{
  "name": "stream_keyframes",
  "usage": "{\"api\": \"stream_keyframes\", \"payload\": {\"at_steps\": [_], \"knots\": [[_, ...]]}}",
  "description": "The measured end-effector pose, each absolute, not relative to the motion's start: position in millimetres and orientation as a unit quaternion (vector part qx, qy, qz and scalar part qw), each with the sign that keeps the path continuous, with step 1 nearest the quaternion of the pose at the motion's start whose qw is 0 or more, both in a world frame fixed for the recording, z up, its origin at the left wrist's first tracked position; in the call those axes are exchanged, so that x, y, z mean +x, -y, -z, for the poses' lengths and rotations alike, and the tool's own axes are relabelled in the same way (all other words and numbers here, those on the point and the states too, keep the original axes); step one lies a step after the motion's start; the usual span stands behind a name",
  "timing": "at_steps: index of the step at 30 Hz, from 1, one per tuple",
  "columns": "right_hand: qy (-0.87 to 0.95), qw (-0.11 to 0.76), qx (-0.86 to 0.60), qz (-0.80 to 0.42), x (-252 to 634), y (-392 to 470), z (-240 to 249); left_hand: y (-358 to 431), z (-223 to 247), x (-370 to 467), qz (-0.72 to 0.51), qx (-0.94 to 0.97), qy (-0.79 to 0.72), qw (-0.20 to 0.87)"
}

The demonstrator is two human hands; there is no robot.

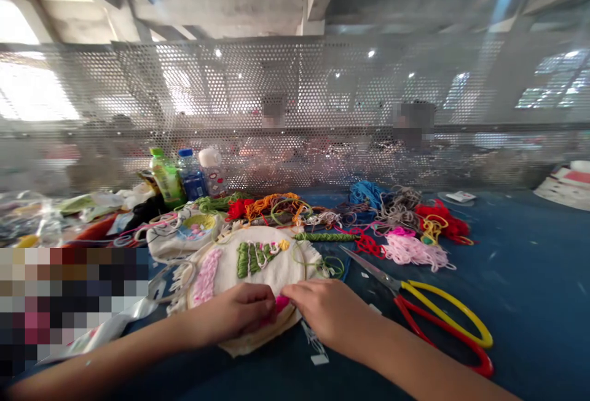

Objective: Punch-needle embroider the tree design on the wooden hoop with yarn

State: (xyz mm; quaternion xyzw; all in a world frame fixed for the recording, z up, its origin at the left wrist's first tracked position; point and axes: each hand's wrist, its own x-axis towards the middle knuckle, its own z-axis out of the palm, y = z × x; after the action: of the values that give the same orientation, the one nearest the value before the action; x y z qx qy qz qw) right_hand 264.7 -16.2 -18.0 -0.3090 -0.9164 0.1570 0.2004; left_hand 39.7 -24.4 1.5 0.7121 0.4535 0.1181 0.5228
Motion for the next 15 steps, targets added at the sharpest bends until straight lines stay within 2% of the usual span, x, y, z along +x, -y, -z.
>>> {"api": "stream_keyframes", "payload": {"at_steps": [8, 15], "knots": [[0.887, 0.131, -0.349, -0.273, 261, 21, 6, 25, -3, 39, -0.1, 0.731, -0.44, 0.511], [0.881, 0.143, -0.324, -0.313, 261, 19, 8, 24, -2, 39, -0.091, 0.754, -0.436, 0.483]]}}
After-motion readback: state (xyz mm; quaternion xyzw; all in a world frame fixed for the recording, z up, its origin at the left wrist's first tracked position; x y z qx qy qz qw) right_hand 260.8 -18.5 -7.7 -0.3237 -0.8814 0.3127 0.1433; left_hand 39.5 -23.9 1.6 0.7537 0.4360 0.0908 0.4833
